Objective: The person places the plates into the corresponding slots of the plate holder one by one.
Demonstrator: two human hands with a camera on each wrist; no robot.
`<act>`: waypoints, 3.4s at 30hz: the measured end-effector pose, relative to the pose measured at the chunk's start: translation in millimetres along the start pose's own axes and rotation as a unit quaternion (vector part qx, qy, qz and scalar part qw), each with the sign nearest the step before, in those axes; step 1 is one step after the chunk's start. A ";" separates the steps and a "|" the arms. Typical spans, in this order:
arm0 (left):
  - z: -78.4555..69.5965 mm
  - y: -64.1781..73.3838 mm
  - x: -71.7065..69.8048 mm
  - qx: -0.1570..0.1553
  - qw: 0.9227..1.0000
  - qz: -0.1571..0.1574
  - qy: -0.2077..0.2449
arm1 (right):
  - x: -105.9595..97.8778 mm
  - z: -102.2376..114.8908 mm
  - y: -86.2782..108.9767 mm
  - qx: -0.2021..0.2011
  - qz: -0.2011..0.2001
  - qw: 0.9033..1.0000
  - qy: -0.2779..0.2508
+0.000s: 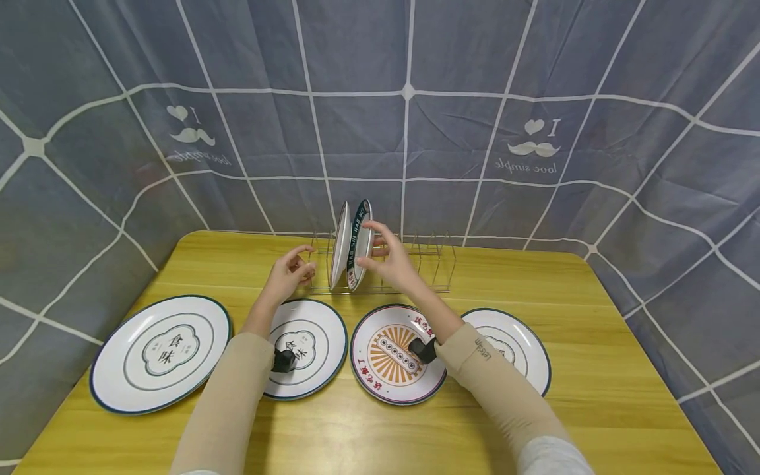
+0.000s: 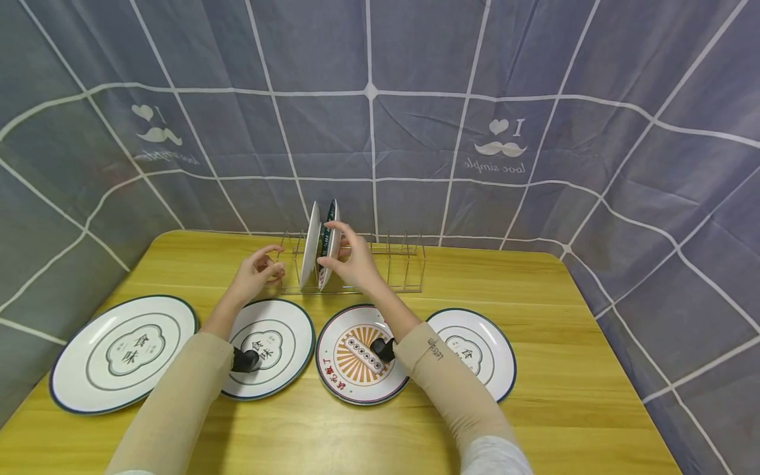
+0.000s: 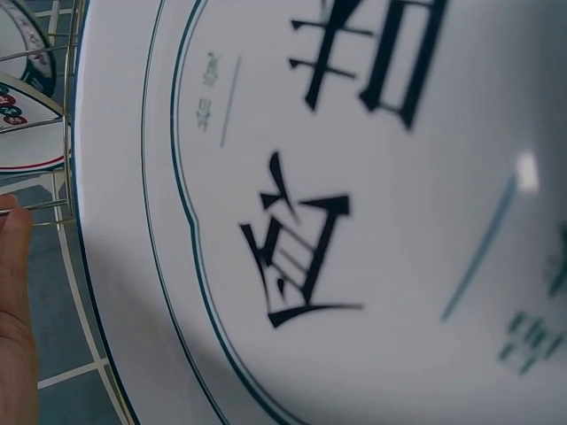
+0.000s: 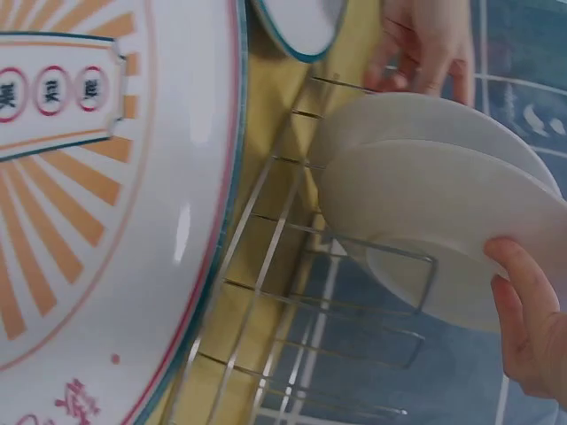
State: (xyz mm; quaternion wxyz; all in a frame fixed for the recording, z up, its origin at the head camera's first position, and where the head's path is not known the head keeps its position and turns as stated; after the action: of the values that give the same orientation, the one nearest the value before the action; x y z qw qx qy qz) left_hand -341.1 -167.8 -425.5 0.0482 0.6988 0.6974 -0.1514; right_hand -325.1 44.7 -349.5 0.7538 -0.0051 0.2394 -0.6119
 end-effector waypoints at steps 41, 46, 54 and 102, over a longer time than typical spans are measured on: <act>0.2 -1.0 0.6 0.005 1.000 -0.004 0.007 | -87.7 -13.8 30.8 0.037 -0.108 0.983 -0.144; -0.3 -1.0 0.9 0.006 1.000 -0.003 0.010 | -128.6 -22.5 58.2 0.059 -0.164 0.969 -0.173; 1.4 -0.7 1.0 0.009 1.000 -0.007 0.016 | -180.4 -35.6 104.1 0.074 -0.233 0.950 -0.194; -1.7 2.2 4.1 -0.022 0.998 -0.034 0.053 | -221.8 -148.0 213.3 0.267 0.038 0.962 0.045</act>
State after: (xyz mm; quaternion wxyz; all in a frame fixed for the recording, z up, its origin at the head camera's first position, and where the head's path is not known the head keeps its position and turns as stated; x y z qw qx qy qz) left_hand -338.8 -163.4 -425.3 0.0216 0.6807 0.7253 -0.1003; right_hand -213.5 345.7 -466.0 0.7392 0.2330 0.1006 -0.6239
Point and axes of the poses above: each hand's wrist, its own y-axis away from the middle knuckle, its own x-axis out of the palm, z = x × y, the point moved 6 cm from there along -y, towards the middle knuckle, and after that the axes turned 5 degrees about -z, right-handed, at the moved point
